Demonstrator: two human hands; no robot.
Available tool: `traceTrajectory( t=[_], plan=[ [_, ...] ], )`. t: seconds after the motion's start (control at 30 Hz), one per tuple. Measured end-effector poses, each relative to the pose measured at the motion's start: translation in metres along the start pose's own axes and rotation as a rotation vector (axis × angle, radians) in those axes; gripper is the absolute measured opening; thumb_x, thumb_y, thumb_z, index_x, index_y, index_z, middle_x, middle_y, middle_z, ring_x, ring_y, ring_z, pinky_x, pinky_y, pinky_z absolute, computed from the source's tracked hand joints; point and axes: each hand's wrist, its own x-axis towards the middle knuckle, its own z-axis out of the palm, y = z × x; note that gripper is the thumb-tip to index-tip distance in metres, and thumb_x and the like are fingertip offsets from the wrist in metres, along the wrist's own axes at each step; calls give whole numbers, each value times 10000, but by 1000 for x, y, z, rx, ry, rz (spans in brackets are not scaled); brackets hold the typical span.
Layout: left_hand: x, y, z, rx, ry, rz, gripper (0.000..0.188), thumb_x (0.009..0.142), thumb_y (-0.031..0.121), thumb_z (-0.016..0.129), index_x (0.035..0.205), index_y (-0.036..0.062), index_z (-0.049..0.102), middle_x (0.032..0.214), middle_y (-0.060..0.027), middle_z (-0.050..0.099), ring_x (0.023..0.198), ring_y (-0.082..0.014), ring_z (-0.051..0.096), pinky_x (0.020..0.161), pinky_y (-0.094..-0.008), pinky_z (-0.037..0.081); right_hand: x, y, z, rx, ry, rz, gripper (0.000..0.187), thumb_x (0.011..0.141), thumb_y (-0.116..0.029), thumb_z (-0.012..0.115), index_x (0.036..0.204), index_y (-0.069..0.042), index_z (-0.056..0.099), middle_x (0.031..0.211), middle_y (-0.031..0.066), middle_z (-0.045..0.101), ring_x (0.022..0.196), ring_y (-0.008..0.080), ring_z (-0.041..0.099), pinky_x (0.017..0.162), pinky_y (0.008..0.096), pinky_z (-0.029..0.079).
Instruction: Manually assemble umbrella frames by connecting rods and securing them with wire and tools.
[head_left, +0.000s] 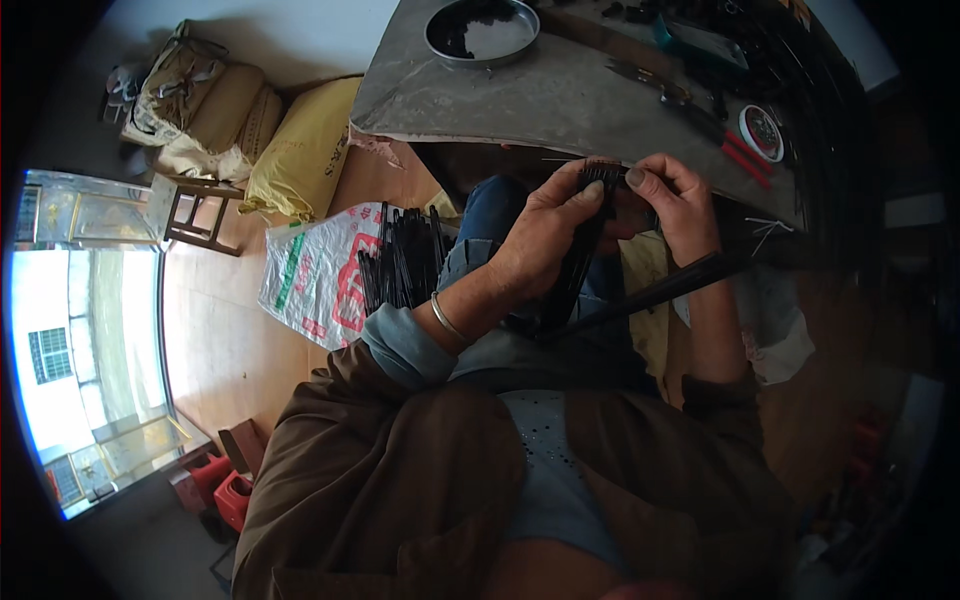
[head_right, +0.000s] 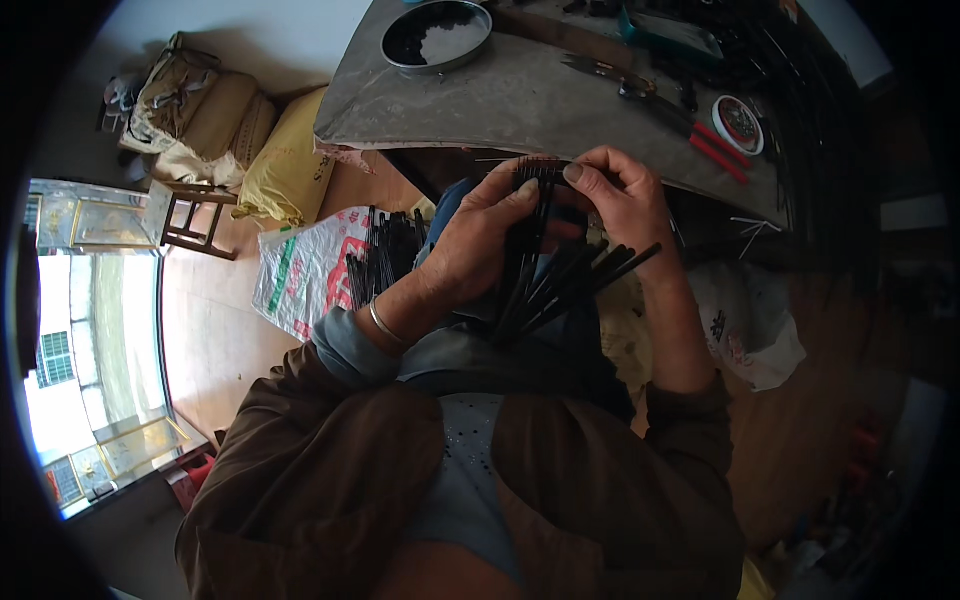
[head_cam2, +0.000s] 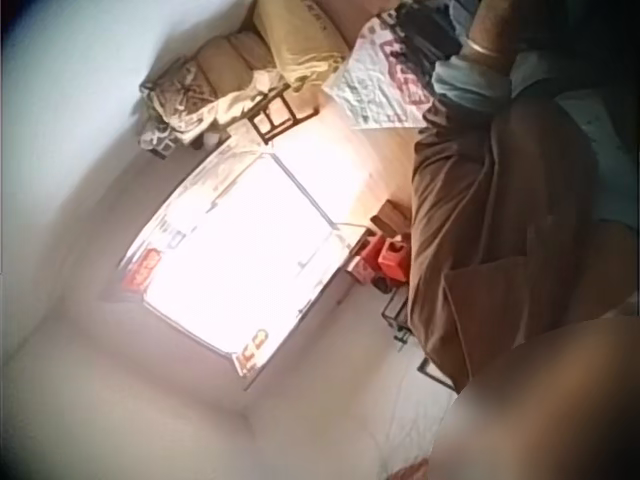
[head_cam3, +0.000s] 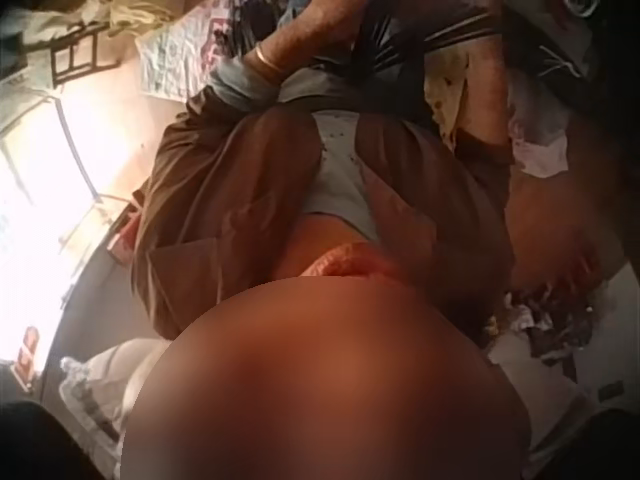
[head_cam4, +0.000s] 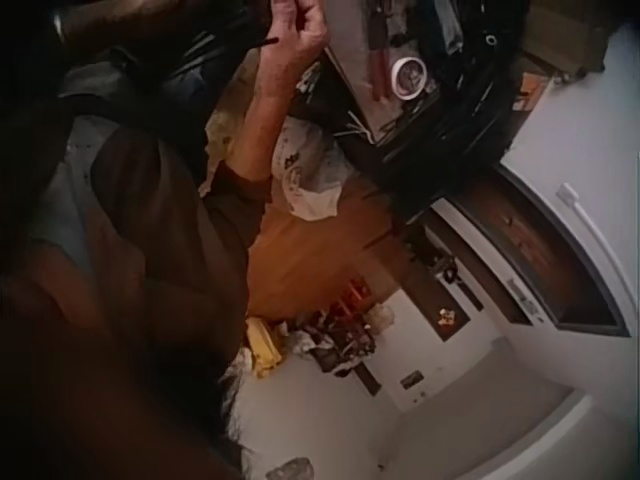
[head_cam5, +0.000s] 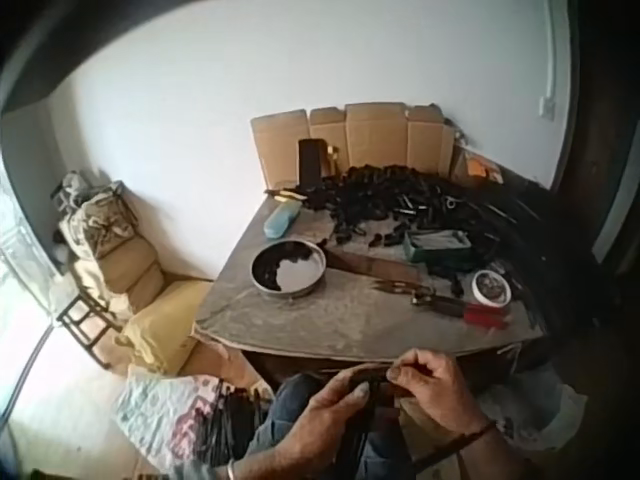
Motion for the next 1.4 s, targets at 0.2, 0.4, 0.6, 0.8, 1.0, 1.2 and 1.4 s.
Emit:
traceTrajectory(
  t=[0.2,0.4,0.6,0.8,1.0,1.2,1.4],
  plan=[
    [4,4,-1,-3,53,-25,343,1010,169,361,1329,49,401,1154,-132,581,973,-221,621,817,-361,524,1,1,3,261,-2,106,154,907,-205,618,868,-56,601,773,-4,609,672,68,558,618,202,459],
    [0,1,-6,339,148,198,283,949,159,472,1190,36,556,1050,-75,596,969,-162,578,852,-274,444,0,35,-6,541,-228,185,128,901,-142,611,980,-54,563,881,31,617,786,118,617,676,278,530],
    [7,14,-12,843,-4,422,332,920,181,454,1144,-25,586,1121,-120,582,1064,-193,536,920,-289,410,-19,19,31,586,-363,405,210,900,-101,588,1093,-21,585,963,17,631,888,117,603,805,272,493],
    [22,65,-29,711,-365,-30,556,917,243,578,1404,42,401,1087,-111,602,716,-118,599,594,-246,497,-29,25,49,787,-258,238,223,924,-111,534,1106,10,580,1019,75,640,935,173,623,854,312,489],
    [181,174,-1,1155,-220,17,412,927,342,568,1207,40,584,757,-70,646,551,-129,596,483,-260,492,-23,30,41,932,-199,286,239,945,-74,446,1152,10,532,1070,197,641,963,322,650,833,446,531],
    [357,164,36,1357,38,162,413,934,438,506,1101,85,642,713,-87,643,536,-175,615,456,-288,489,-23,37,23,997,-107,344,244,920,-28,462,1150,14,529,1067,219,637,971,350,648,857,471,523],
    [430,110,47,1889,102,478,519,911,576,403,1129,178,654,965,-133,685,915,-291,658,796,-409,501,-18,40,1,1019,-14,464,231,886,-3,477,1103,32,546,997,218,654,936,352,658,846,473,528]
  ],
)
